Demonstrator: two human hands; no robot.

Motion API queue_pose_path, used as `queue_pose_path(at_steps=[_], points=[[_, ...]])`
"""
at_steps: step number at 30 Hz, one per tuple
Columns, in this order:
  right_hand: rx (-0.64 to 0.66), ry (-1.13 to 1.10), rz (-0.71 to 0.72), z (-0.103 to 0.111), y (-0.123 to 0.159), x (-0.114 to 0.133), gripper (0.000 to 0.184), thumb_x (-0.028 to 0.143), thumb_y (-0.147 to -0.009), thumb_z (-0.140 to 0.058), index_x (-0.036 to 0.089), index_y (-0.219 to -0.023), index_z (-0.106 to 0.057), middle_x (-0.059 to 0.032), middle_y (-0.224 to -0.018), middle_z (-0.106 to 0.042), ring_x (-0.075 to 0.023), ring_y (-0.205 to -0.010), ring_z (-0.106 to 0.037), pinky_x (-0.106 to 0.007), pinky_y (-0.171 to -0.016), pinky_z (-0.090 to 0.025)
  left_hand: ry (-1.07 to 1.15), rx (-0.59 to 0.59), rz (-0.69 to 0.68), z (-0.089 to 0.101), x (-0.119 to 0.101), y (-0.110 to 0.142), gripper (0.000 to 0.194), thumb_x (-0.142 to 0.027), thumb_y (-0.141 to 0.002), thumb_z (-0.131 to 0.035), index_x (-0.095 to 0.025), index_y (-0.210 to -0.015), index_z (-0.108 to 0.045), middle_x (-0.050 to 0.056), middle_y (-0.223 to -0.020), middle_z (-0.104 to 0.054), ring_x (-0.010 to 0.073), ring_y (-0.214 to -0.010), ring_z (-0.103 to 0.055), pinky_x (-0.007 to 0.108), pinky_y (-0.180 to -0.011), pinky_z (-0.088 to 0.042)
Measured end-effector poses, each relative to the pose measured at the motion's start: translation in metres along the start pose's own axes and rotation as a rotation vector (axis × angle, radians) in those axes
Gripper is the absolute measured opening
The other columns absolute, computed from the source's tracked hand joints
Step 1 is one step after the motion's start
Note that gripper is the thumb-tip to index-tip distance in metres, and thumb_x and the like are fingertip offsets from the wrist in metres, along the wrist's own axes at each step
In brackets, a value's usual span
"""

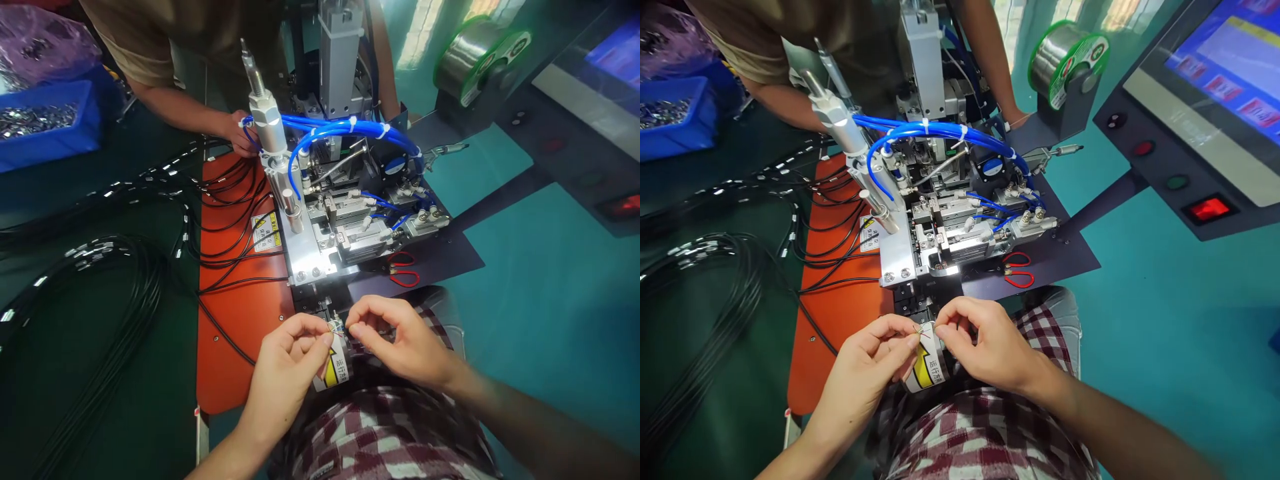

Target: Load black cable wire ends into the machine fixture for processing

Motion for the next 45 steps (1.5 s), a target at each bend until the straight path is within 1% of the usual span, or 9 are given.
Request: queue_pose_path(at_steps=[7, 12, 15, 18, 22, 28, 36, 41, 45], points=[[-0.024, -0.02, 0.026, -0.011, -0.001, 0.001, 0.013, 0.021, -0.088, -0.053, 0.017, -0.077, -0.057, 0.0012, -0.065, -0.057, -0.0106, -0.056, -0.049, -0.022, -0.052, -0.039, 0.01, -0.015, 0.014, -0.002, -0.003, 0.001, 0.025, -0.036, -0.072, -0.073, -0.015, -0.078, -0.06, -0.006, -0.047, -0.048, 0.0062, -0.045, -0.039, 0.017, -0.045, -0.033], [-0.077, 0.617, 0.495, -0.01, 0.005, 0.023, 0.021, 0.017, -0.092, -0.045, 0.016, -0.076, -0.059, -0.0021, -0.065, -0.06, -0.0134, -0.057, -0.048, -0.03, -0.055, -0.031, -0.048, -0.084, -0.027, -0.003, -0.004, 0.005, 0.021, -0.034, -0.072, -0.073, -0.016, -0.076, -0.062, -0.004, -0.053, -0.053, 0.0075, -0.047, -0.044, 0.017, -0.045, -0.036], [0.009, 0.834, 0.603, -0.008, 0.002, 0.031, 0.027, 0.016, -0.094, -0.041, 0.017, -0.073, -0.059, -0.0023, -0.064, -0.058, -0.0143, -0.056, -0.046, -0.032, -0.055, -0.026, -0.162, -0.11, -0.11, -0.003, -0.005, 0.007, 0.015, -0.03, -0.074, -0.071, -0.017, -0.078, -0.065, 0.0, -0.066, -0.061, 0.0108, -0.058, -0.052, 0.018, -0.051, -0.04], [0.09, 0.763, 0.52, 0.002, -0.009, 0.036, 0.021, 0.017, -0.091, -0.047, 0.017, -0.074, -0.059, -0.0018, -0.067, -0.059, -0.0138, -0.057, -0.047, -0.031, -0.055, -0.027, -0.21, -0.099, -0.131, -0.003, -0.007, 0.008, 0.012, -0.029, -0.074, -0.07, -0.017, -0.077, -0.067, 0.001, -0.07, -0.063, 0.0124, -0.062, -0.054, 0.019, -0.055, -0.042], [0.279, 0.411, 0.248, 0.012, -0.025, 0.033, 0.01, 0.014, -0.083, -0.055, 0.018, -0.075, -0.06, 0.0027, -0.064, -0.06, -0.0102, -0.054, -0.047, -0.024, -0.051, -0.029, -0.214, -0.062, -0.098, -0.003, -0.009, 0.008, 0.016, -0.031, -0.073, -0.071, -0.017, -0.077, -0.067, 0.0, -0.066, -0.06, 0.0112, -0.058, -0.049, 0.02, -0.053, -0.042], [0.449, 0.06, -0.001, 0.009, -0.034, 0.017, 0.01, 0.015, -0.082, -0.053, 0.017, -0.076, -0.061, 0.0038, -0.063, -0.056, -0.009, -0.054, -0.046, -0.02, -0.048, -0.033, -0.189, -0.029, -0.018, 0.0, -0.006, 0.004, 0.019, -0.034, -0.073, -0.072, -0.015, -0.077, -0.067, -0.002, -0.058, -0.053, 0.0083, -0.051, -0.041, 0.018, -0.048, -0.036], [0.12, -0.27, -0.194, -0.004, -0.017, 0.007, 0.014, 0.026, -0.085, -0.056, 0.015, -0.08, -0.063, -0.0002, -0.071, -0.06, -0.01, -0.057, -0.048, -0.021, -0.051, -0.038, -0.011, -0.097, 0.007, 0.003, 0.001, 0.003, 0.021, -0.035, -0.075, -0.072, -0.016, -0.077, -0.063, -0.006, -0.049, -0.047, 0.0053, -0.047, -0.038, 0.014, -0.044, -0.031], [-0.05, -0.213, -0.148, -0.015, -0.002, 0.003, 0.011, 0.026, -0.08, -0.066, 0.017, -0.084, -0.068, -0.0003, -0.073, -0.065, -0.0099, -0.057, -0.049, -0.022, -0.052, -0.039, -0.017, -0.109, -0.012, 0.001, 0.0, 0.004, 0.021, -0.035, -0.076, -0.072, -0.016, -0.078, -0.063, -0.006, -0.048, -0.048, 0.0048, -0.046, -0.04, 0.012, -0.044, -0.031], [-0.068, -0.254, -0.139, -0.017, -0.003, 0.001, 0.01, 0.023, -0.083, -0.062, 0.016, -0.078, -0.066, 0.0005, -0.067, -0.062, -0.0104, -0.059, -0.05, -0.021, -0.053, -0.038, -0.053, -0.097, -0.038, 0.0, -0.003, 0.004, 0.021, -0.035, -0.076, -0.072, -0.016, -0.078, -0.063, -0.007, -0.048, -0.049, 0.0042, -0.046, -0.038, 0.012, -0.043, -0.03]])
Point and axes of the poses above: each hand's wrist, its own y-axis away from the middle knuckle, its own z-axis out of the back of the hand, x = y × z, the point moved 3 cm from there along -y, towards the middle knuckle
